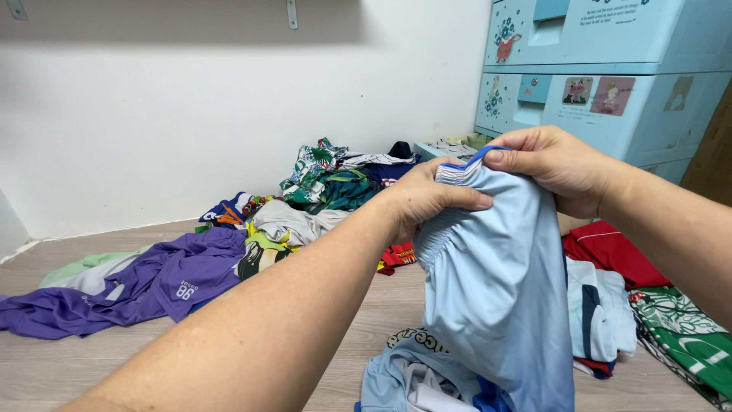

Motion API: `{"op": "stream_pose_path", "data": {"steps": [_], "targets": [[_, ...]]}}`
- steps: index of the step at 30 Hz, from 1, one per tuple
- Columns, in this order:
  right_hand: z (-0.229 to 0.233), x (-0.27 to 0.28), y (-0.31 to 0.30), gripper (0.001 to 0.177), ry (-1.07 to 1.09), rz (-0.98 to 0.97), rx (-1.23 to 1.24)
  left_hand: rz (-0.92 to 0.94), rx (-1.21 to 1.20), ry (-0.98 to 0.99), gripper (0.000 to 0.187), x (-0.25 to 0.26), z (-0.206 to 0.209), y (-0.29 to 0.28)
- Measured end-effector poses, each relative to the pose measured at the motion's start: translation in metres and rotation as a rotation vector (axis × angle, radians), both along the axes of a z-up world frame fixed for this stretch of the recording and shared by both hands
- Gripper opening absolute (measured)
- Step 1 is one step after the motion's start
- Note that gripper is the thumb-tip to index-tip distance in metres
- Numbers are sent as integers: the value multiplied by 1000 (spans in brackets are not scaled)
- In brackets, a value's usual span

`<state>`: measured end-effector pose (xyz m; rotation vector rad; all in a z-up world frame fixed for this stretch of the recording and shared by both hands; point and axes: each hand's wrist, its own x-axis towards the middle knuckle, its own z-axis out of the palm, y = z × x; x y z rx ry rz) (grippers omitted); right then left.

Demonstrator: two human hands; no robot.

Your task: The person sorts through a pile of clothing on the floor, picking up a red jersey, blue shorts, a light blue t-shirt, and a green patterned shirt to flatten and fold them one at a time.

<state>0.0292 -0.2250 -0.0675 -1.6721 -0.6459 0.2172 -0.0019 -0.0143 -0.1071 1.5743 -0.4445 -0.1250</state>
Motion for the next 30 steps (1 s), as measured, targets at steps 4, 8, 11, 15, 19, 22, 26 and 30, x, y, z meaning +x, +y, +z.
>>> {"op": "stream_pose_path", "data": {"steps": [4,8,11,15,19,22,26,30], "targets": [[-8,-7,0,27,19,-128,-105,26,130,56,58,3,1,1],[-19,-6,-2,25,27,-129,-67,-25,57,290,50,8,-17,12],[-25,-2,-3,23,42,-170,-20,-70,247,291,47,17,-31,23],[-28,-4,-2,23,52,-252,5,-243,-64,335,43,13,-33,26],[-32,-9,-3,30,91,-158,26,-380,-275,324,38,18,-5,21],[-46,-11,-3,35,113,-177,-40,-402,-360,326,34,23,19,17],[-85,-7,3,36,135,-211,-132,-403,-549,302,30,27,28,15],[-116,5,0,32,161,-327,-215,-322,-582,333,30,27,21,13]]}}
